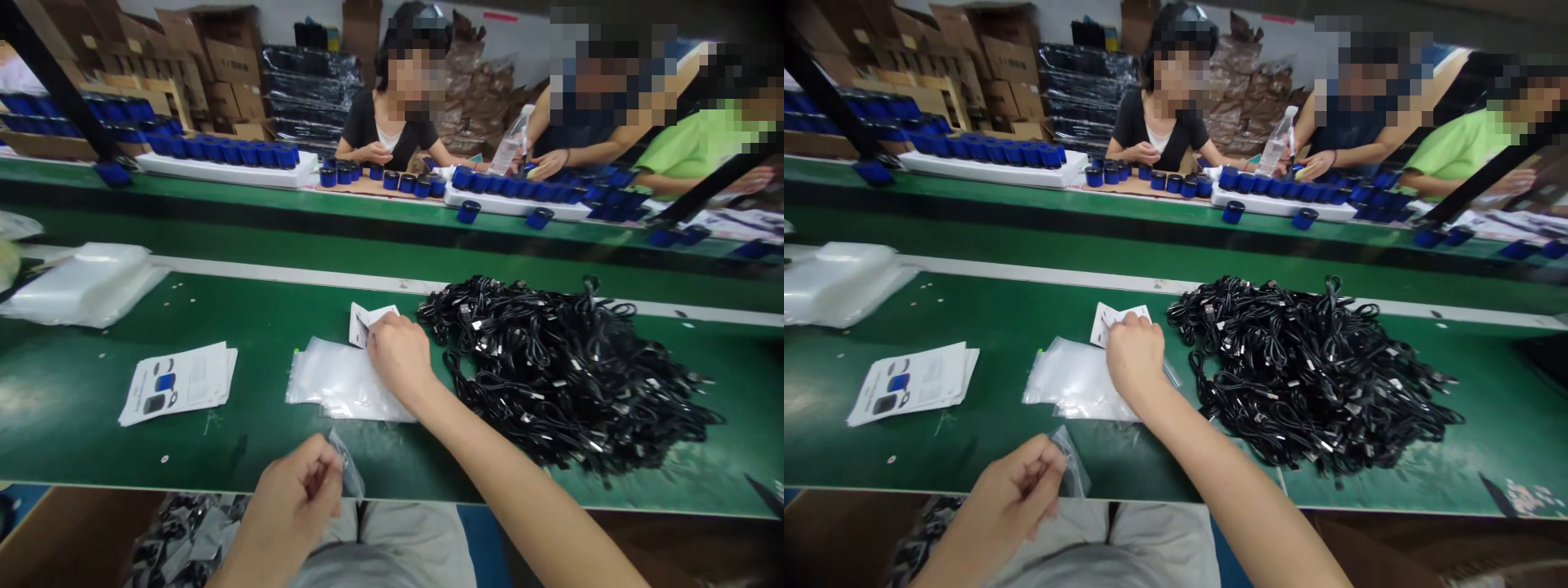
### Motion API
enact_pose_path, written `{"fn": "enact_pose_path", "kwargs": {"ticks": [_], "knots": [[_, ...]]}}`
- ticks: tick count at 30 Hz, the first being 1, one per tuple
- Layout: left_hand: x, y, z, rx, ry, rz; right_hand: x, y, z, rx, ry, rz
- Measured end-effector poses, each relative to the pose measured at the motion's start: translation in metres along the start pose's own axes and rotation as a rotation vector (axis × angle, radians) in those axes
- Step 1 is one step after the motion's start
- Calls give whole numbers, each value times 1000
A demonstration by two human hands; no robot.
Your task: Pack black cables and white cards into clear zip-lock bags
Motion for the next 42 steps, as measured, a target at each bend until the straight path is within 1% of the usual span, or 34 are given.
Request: {"fn": "enact_pose_path", "kwargs": {"ticks": [2,4,5,6,7,9,11,13,15,18,20,22,23,24,25,27,29,30,31,33,34,35,36,37,38,39,40,42], "knots": [[2,-5,-1,-51,-41,46,-13,2,13,-21,46,-40],[2,-10,-3,-98,-61,108,-30,0,43,-46,86,-153],[1,-13,-5,-112,-60,154,-36,-1,63,-49,93,-378],[0,-14,-6,-103,-62,197,-34,-2,83,-19,34,-582],[-1,-14,-6,-72,-69,233,-25,-4,103,24,-83,-743],[-5,-10,-7,42,-62,256,-4,-3,140,205,-231,-1011],[-7,-5,-6,130,-54,237,15,0,163,395,-244,-1217],[-6,-3,-6,113,-48,242,28,4,172,529,-232,-1367],[-4,-3,-6,46,-57,281,34,6,169,596,-234,-1468],[-1,-3,-5,-24,-56,351,33,7,161,625,-219,-1565],[-3,1,-4,8,-39,341,36,3,159,617,-242,-1618],[-5,5,-3,69,-38,300,41,-2,161,595,-305,-1619],[-5,5,-2,77,-42,287,43,-2,162,581,-322,-1579],[-6,4,-2,62,-44,279,42,0,163,560,-308,-1502],[-6,2,-2,27,-38,274,39,4,163,533,-264,-1392],[-8,-4,-3,-55,-1,271,26,12,161,446,-131,-1130],[-10,-6,-3,-101,52,268,14,12,161,372,-27,-950],[-10,-7,-3,-117,73,267,12,11,162,371,9,-934],[-10,-8,-2,-131,96,264,12,9,164,398,38,-974],[-11,-8,-1,-143,158,231,19,4,170,489,81,-1166],[-13,-7,-1,-130,198,201,25,0,172,529,72,-1283],[-15,-5,0,-103,240,167,33,-6,174,554,23,-1385],[-19,-3,0,-68,281,129,41,-13,176,569,-65,-1452],[-21,-2,1,-34,311,90,48,-17,178,573,-160,-1462],[-24,-1,1,-8,330,56,51,-19,179,555,-225,-1411],[-25,-1,2,10,335,29,50,-18,178,513,-239,-1317],[-26,-2,2,18,337,12,44,-14,176,447,-194,-1203],[-27,-3,3,24,338,3,22,-8,172,267,8,-984]]}}
Point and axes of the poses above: each hand's wrist, its own z-axis away from the middle knuckle, its own x-axis out of the palm, y = z × x, the point moved 7 cm from there along -z, towards the middle knuckle, and after that the axes turned 6 degrees about -z, right-handed, at the moved point
